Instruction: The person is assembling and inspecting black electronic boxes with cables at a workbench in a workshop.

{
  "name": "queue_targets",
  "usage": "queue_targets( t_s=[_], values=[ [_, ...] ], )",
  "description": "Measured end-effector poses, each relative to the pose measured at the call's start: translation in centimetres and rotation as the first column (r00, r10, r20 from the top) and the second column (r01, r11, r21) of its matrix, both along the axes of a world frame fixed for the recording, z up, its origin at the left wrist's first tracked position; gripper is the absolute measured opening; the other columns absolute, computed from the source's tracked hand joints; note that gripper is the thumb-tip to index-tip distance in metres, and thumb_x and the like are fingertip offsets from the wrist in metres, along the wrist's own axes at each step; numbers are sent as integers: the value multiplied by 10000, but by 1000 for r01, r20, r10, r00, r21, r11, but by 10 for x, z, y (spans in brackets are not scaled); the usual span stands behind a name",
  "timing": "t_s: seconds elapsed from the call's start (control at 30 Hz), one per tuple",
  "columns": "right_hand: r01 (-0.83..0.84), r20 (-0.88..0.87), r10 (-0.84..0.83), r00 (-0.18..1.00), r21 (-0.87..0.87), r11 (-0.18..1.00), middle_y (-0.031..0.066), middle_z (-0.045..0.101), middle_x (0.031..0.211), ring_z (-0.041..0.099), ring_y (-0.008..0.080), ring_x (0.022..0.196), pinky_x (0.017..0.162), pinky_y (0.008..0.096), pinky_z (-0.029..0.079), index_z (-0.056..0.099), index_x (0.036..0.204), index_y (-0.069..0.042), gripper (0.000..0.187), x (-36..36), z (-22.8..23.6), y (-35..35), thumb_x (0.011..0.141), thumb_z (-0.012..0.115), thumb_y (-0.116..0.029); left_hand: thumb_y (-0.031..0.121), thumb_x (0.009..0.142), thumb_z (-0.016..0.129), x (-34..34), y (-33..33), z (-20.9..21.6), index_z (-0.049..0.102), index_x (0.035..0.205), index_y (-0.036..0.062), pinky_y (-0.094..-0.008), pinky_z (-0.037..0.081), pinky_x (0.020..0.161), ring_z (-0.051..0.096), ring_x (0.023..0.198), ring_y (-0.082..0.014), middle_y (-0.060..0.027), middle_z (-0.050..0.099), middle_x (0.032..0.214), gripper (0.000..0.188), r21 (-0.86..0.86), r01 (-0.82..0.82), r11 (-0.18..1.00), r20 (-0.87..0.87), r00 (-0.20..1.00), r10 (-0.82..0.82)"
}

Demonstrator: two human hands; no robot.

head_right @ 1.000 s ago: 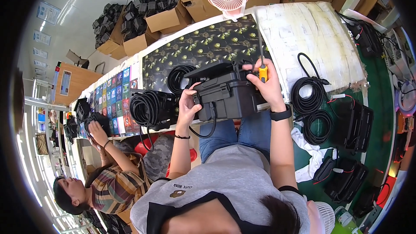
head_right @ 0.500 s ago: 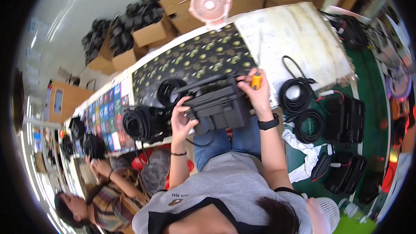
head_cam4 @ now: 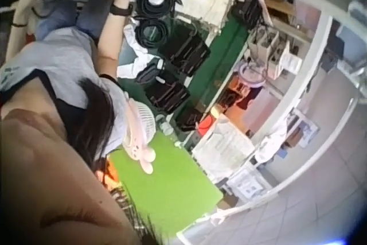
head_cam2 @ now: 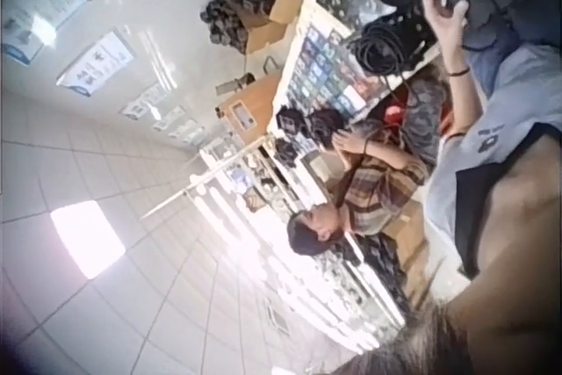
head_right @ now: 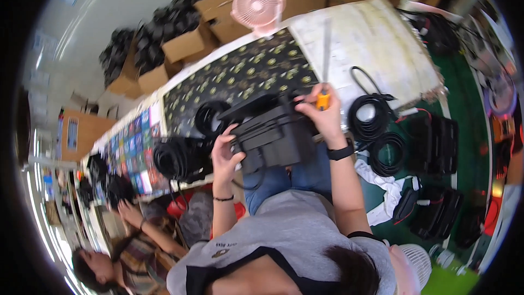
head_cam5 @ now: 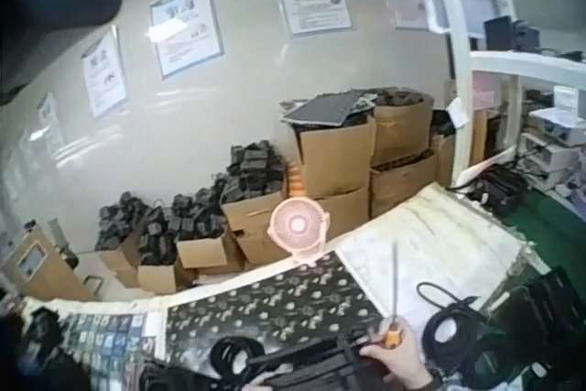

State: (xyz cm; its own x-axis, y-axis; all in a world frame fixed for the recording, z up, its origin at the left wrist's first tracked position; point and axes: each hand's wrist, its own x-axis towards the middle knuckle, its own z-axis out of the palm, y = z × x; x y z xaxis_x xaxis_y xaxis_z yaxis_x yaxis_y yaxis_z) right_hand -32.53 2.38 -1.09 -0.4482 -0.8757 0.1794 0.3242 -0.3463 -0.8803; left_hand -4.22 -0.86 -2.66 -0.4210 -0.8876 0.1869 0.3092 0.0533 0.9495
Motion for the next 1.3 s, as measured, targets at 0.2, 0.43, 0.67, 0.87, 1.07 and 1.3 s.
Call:
queue_targets(
  t_s=[0.2,0.43,0.67,0.87,1.07,1.3],
  values=[
    [112,58,-128,990,220,969,20,669,865,542,18,625,451,148,357,443,987,-144,328,-2,-12,-3,851,680,38,27,620,882,-13,26,2,654,973,66,-392,465,977,517,1225,-335,-180,472,1340,422,-490,-141,860,260,918,299],
    [-9,203,-39,978,232,973,-23,578,829,528,14,677,571,137,393,466,1006,-134,273,-3,-32,-8,895,637,49,52,607,881,-14,34,14,673,956,64,-418,481,947,559,1162,-357,-194,517,1288,407,-700,-129,702,311,830,463],
    [81,-43,-74,996,196,977,28,654,1034,456,10,705,604,146,384,520,989,-112,136,8,-35,-35,949,647,-141,52,624,857,-19,21,12,613,1012,57,-423,417,1014,522,1224,-338,-193,514,1327,459,-567,-246,786,346,795,499],
    [138,-126,-97,987,376,916,73,687,1083,457,16,641,475,175,373,520,1011,-105,119,6,-47,-21,978,596,-191,8,713,798,-18,-3,5,538,1197,33,-335,429,1024,512,1210,-217,-102,419,1345,550,-382,-323,866,346,819,458],
    [222,-376,-102,921,292,930,87,705,1047,612,94,788,674,225,483,527,1084,-52,154,11,-62,-15,968,592,-128,178,729,808,-14,1,-1,279,1439,42,-394,371,1062,466,1243,-260,-171,423,1364,896,-402,-279,872,466,758,457],
    [328,-641,-60,765,308,893,96,718,1022,680,180,950,857,289,500,533,1261,-61,332,21,-55,-10,934,596,-60,196,719,821,-25,-13,-13,396,1371,42,-381,385,1031,477,1213,-271,-165,485,1299,793,-255,-365,895,333,836,436]
  ],
)
